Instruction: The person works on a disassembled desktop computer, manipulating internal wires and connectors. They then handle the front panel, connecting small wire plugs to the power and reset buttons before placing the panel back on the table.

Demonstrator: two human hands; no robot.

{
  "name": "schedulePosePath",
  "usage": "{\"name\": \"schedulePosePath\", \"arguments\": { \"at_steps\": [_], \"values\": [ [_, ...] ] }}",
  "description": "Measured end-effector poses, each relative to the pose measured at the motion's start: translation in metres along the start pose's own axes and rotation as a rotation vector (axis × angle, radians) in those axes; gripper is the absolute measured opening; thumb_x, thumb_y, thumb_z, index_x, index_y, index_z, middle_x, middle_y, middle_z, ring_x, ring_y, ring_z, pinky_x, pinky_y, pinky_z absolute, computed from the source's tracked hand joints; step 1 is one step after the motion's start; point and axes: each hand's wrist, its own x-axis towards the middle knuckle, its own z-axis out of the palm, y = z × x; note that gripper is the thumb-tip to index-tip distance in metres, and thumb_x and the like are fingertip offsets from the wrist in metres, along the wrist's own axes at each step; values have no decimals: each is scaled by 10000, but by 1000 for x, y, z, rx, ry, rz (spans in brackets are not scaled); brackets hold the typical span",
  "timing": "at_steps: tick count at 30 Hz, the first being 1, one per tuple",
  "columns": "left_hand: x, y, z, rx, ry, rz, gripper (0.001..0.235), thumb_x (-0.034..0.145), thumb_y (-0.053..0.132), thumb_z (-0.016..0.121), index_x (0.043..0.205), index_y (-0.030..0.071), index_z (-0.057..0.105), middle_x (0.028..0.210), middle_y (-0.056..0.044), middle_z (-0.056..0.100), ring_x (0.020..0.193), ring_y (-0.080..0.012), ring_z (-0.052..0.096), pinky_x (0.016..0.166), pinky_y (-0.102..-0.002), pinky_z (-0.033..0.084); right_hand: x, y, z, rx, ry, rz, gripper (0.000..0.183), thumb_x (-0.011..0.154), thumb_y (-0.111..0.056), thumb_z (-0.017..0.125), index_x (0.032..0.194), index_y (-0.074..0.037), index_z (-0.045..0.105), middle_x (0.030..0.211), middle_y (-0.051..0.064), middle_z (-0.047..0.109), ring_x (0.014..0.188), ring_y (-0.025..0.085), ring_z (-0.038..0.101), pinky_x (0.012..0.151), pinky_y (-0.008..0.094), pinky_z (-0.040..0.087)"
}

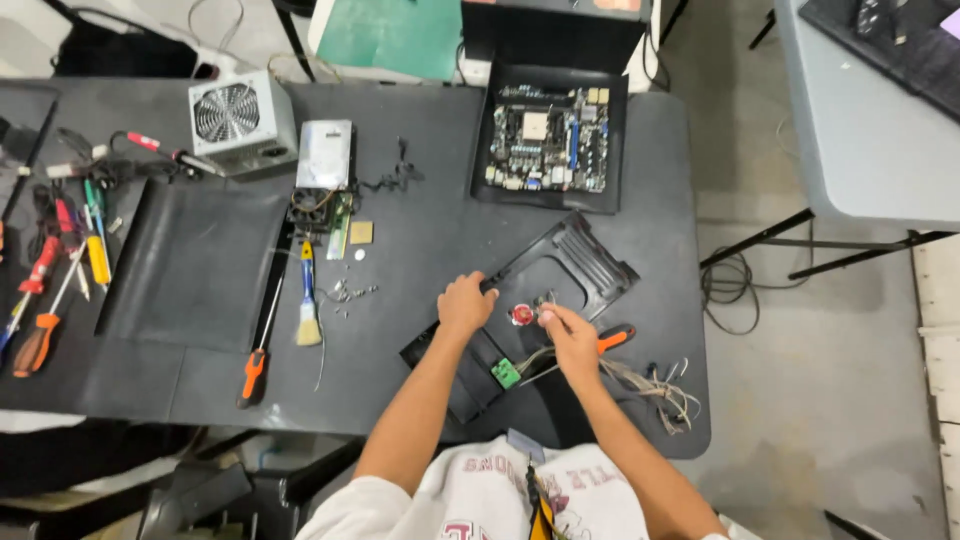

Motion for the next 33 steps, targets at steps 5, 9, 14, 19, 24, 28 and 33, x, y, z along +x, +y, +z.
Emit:
{"name": "schedulePosePath", "arguments": {
  "at_steps": [5, 9, 14, 19, 24, 28, 33],
  "values": [
    [7, -36, 7, -258, 0, 41, 438, 1012, 437, 528, 1238, 115, 720, 1173, -152, 740, 1153, -356, 684, 966, -511, 546, 14, -1, 8, -37, 1, 51, 207, 967, -201, 728, 1150, -139, 803, 858, 103, 799, 869, 156, 750, 810, 326, 606],
    [-48, -28, -56, -431, -60, -27, 498, 1030, 380, 497, 1359, 32, 634, 1269, -248, 687, 1236, -428, 630, 1001, -554, 518, 11, -19, 21, 163, -7, 70, 225, 965, -95, 704, 1176, -56, 774, 881, 170, 781, 772, 176, 749, 714, 273, 637],
    [-82, -39, -75, -589, 3, -87, 494, 1027, 400, 520, 1358, 49, 628, 1289, -255, 674, 1270, -427, 605, 1028, -557, 505, 13, -48, 31, 202, -26, 81, 241, 986, -95, 665, 1208, -66, 755, 789, 131, 742, 656, 128, 695, 606, 242, 636],
    [-128, -24, -100, -755, 112, -125, 470, 1050, 339, 493, 1355, -3, 597, 1326, -288, 640, 1307, -440, 571, 1062, -563, 480, 24, -65, 36, 201, -61, -28, 238, 1020, -121, 617, 1208, -79, 758, 676, 94, 648, 565, 123, 622, 523, 251, 575],
    [-175, -2, -115, -878, 225, -169, 434, 1057, 300, 485, 1336, -19, 579, 1349, -293, 619, 1339, -443, 541, 1080, -582, 462, 21, -102, 37, 252, -125, -142, 284, 1067, -159, 523, 1158, -61, 773, 546, 57, 523, 467, 108, 494, 451, 237, 450],
    [-196, 2, -109, -954, 318, -177, 411, 1064, 275, 474, 1320, -38, 547, 1333, -317, 603, 1340, -465, 524, 1088, -597, 450, 24, -116, 36, 272, -174, -222, 234, 1026, -98, 592, 1189, -48, 752, 553, 59, 547, 455, 105, 506, 448, 227, 421],
    [-201, -6, -77, -1039, 447, -149, 324, 1063, 238, 491, 1253, -15, 562, 1195, -256, 644, 1251, -405, 596, 1039, -545, 477, 28, -122, 27, 318, -237, -156, 135, 977, -86, 665, 1085, -35, 729, 567, 86, 609, 460, 136, 576, 437, 224, 449]
  ]
}}
